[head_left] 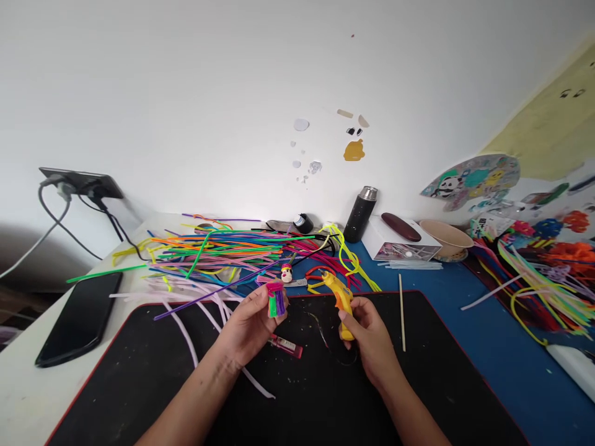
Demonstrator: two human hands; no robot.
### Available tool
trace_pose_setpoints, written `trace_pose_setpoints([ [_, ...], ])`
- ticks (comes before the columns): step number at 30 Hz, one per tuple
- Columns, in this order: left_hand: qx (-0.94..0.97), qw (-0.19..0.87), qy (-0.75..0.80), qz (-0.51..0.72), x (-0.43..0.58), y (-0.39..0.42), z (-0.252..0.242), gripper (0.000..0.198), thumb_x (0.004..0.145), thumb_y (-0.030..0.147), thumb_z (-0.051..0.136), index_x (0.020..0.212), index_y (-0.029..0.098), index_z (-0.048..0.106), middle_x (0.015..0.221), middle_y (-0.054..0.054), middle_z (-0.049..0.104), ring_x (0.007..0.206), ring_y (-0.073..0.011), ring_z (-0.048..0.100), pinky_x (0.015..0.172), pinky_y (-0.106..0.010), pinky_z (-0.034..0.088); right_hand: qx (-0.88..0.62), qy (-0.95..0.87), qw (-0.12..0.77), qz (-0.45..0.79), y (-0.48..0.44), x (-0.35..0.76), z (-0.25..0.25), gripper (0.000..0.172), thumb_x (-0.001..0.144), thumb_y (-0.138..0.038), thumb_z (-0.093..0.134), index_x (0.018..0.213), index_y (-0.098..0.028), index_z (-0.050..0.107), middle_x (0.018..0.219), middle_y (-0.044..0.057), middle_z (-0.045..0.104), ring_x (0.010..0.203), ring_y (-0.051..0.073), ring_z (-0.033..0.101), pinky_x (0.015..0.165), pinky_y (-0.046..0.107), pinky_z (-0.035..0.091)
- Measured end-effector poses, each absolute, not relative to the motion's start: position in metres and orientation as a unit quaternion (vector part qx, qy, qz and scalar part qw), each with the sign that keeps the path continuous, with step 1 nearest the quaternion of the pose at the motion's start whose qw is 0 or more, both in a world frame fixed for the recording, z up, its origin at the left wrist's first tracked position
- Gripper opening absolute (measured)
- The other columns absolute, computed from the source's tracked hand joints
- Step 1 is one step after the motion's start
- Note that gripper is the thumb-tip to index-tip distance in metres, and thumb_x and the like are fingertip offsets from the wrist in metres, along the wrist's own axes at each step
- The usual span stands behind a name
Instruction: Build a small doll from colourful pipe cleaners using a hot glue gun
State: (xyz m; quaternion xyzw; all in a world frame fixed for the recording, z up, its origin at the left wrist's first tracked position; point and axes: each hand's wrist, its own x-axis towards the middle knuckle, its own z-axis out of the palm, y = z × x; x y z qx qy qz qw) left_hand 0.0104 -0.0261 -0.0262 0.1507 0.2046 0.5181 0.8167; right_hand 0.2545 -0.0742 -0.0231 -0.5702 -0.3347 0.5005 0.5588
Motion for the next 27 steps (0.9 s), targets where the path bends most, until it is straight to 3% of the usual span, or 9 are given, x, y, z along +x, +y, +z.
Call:
trace_pose_setpoints([
  [6, 0.175, 0.815, 0.157, 0.529, 0.010, -0.026, -0.023, 0.043, 0.072, 0.028, 0.099, 0.107, 0.015, 0.077, 0.088, -0.005, 0.071, 0.078, -0.0146, 0.064, 0.065, -0.024, 0.051, -0.491, -0.237, 0.576, 0.609, -0.077, 0.239, -0.011, 0.057, 0.067, -0.043, 0.100, 0.103, -0.022, 0.060, 0.079, -0.003, 0.063, 0.050, 0.007, 0.046, 0.040, 0.017, 0.033],
  [14, 0.181, 0.812, 0.162, 0.531, 0.011, -0.027, -0.019, 0.038, 0.071, 0.032, 0.099, 0.096, 0.015, 0.076, 0.085, -0.005, 0.067, 0.076, -0.0148, 0.060, 0.068, -0.027, 0.050, -0.341, -0.232, 0.520, 0.748, -0.090, 0.222, -0.002, 0.041, 0.085, -0.049, 0.088, 0.101, -0.020, 0.063, 0.080, -0.001, 0.060, 0.045, 0.003, 0.033, 0.038, 0.016, 0.024],
  [17, 0.172, 0.809, 0.167, 0.536, 0.013, -0.028, -0.016, 0.037, 0.071, 0.031, 0.099, 0.094, 0.015, 0.075, 0.081, -0.003, 0.066, 0.072, -0.0137, 0.058, 0.065, -0.026, 0.047, -0.337, -0.245, 0.510, 0.752, -0.093, 0.214, -0.005, 0.042, 0.084, -0.047, 0.089, 0.101, -0.020, 0.062, 0.082, -0.001, 0.062, 0.045, 0.002, 0.033, 0.039, 0.016, 0.023],
  [22, 0.171, 0.808, 0.174, 0.537, 0.013, -0.028, -0.016, 0.035, 0.073, 0.031, 0.097, 0.094, 0.015, 0.074, 0.082, -0.003, 0.066, 0.071, -0.0133, 0.057, 0.064, -0.026, 0.045, -0.356, -0.304, 0.514, 0.719, -0.093, 0.215, 0.001, 0.040, 0.088, -0.047, 0.086, 0.098, -0.022, 0.057, 0.060, -0.006, 0.054, 0.042, 0.004, 0.035, 0.041, 0.015, 0.024],
  [27, 0.171, 0.811, 0.164, 0.534, 0.011, -0.028, -0.019, 0.033, 0.074, 0.030, 0.096, 0.093, 0.015, 0.075, 0.084, -0.004, 0.066, 0.075, -0.0154, 0.059, 0.065, -0.027, 0.047, -0.346, -0.272, 0.551, 0.709, -0.096, 0.219, 0.002, 0.045, 0.082, -0.047, 0.091, 0.105, -0.023, 0.060, 0.083, -0.002, 0.063, 0.045, 0.003, 0.041, 0.039, 0.015, 0.024],
])
